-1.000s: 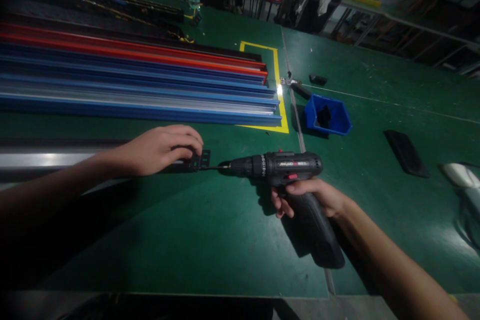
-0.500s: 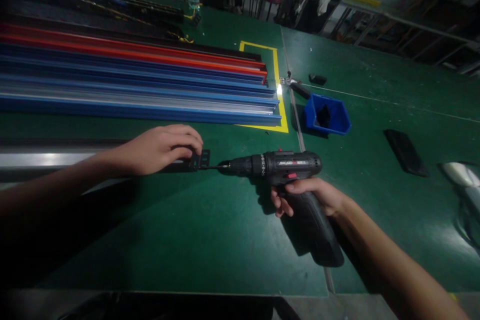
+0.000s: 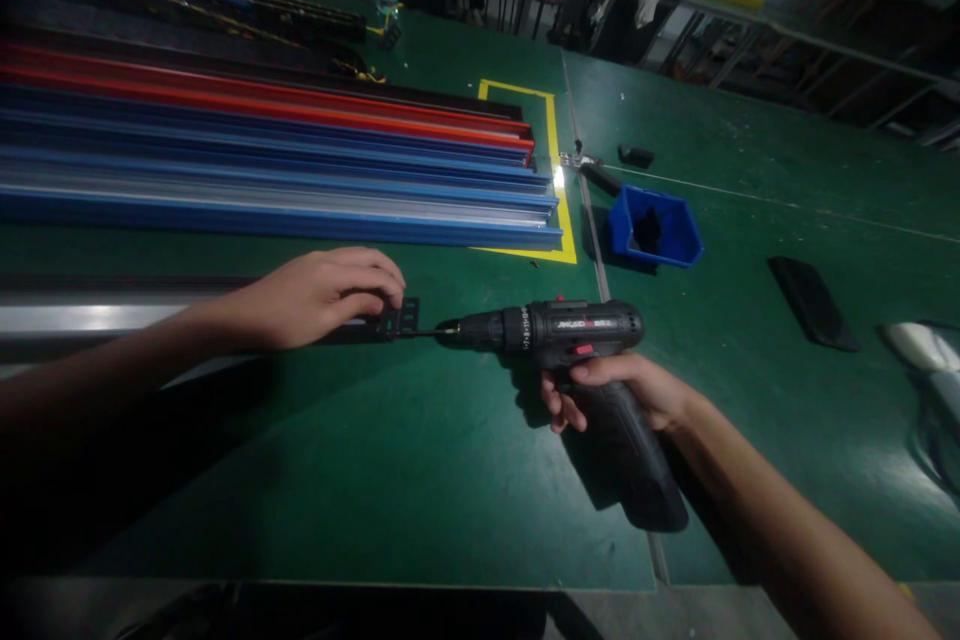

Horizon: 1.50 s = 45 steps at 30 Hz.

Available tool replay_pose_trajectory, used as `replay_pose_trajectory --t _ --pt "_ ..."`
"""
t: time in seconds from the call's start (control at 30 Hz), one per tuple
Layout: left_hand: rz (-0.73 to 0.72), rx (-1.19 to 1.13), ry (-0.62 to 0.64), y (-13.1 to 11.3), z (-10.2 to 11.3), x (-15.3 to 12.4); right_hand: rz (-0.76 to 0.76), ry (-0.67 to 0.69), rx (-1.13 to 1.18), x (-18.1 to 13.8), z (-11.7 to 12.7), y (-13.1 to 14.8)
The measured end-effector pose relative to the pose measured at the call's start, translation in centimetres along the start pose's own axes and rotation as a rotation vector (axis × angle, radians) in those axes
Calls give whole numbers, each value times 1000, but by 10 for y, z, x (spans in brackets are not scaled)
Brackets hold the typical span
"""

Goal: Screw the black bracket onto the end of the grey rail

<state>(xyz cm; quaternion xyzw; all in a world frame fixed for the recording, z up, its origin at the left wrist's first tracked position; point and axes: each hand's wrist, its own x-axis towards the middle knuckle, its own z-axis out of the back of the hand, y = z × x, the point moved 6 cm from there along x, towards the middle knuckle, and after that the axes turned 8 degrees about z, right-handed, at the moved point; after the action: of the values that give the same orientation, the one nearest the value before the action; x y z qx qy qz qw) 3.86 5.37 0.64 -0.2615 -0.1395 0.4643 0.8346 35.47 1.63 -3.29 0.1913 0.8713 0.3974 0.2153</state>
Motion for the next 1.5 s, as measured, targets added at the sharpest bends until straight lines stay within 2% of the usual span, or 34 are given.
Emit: replay_pose_trajectory --t 1.5 --pt "-28 6 -15 1 -1 1 -4 -19 66 0 3 -2"
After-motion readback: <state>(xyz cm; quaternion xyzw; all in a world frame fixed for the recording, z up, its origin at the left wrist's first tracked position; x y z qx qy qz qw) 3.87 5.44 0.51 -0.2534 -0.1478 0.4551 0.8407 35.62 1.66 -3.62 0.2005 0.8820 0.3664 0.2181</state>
